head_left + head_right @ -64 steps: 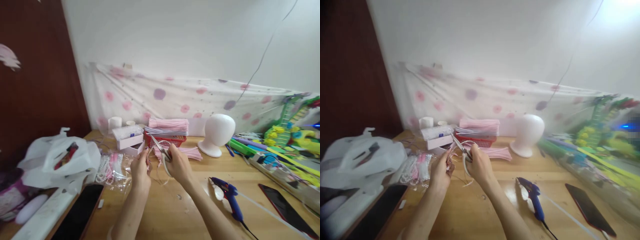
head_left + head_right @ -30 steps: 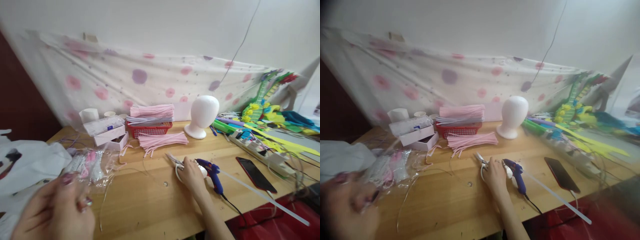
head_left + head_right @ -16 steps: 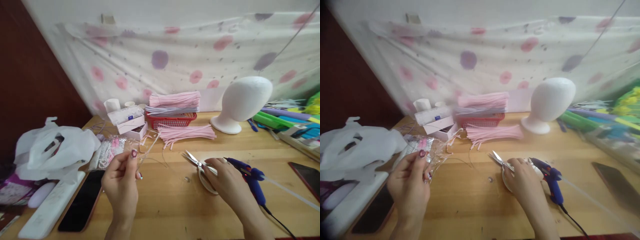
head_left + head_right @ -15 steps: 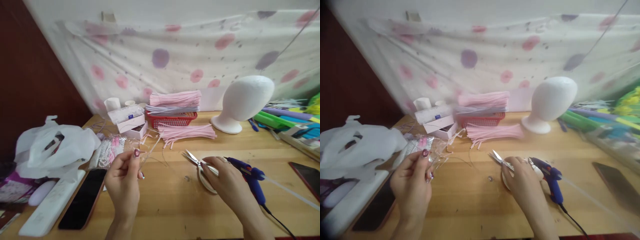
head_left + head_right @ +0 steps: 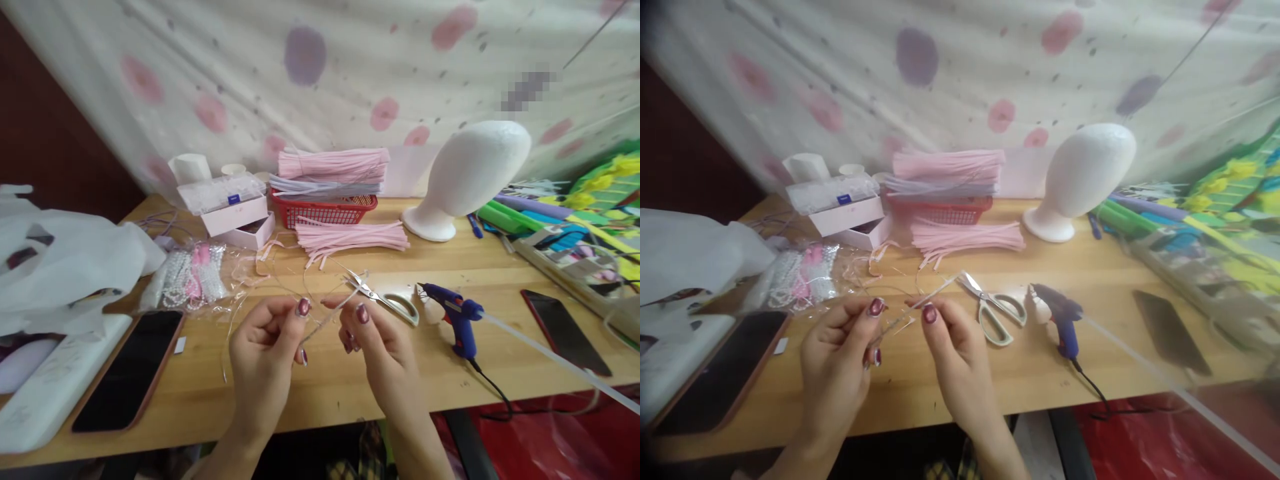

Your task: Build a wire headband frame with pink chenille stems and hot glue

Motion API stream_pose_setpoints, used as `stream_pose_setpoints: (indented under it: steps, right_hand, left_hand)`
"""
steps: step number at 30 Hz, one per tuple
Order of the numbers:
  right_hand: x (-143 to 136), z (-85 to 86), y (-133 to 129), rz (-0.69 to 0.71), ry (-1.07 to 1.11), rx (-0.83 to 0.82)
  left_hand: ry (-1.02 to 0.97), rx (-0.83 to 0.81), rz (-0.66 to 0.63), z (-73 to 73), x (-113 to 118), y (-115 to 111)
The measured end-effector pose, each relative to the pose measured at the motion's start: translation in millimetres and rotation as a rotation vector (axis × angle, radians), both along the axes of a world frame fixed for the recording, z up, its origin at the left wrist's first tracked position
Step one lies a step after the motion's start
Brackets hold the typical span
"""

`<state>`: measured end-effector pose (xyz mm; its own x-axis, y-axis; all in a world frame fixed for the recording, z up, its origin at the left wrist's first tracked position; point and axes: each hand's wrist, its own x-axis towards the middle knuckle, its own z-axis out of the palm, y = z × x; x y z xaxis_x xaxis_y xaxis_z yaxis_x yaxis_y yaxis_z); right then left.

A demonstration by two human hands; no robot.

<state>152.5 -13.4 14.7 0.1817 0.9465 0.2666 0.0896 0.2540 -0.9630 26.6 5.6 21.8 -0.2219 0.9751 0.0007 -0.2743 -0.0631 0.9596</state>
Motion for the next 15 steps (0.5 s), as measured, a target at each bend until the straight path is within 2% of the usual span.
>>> stream_pose_setpoints:
  steps: [7,15]
  right_hand:
    - [-7,-5.8,-4,0.011,-0.028,0.063]
    - [-9,-6.5,2,0.079,-0.005,0.015]
  left_hand:
    - [-0.029,-0.006,-0.017,-3.4,7,7]
    - [-0.056,0.027,-0.026,-12.7,5,14]
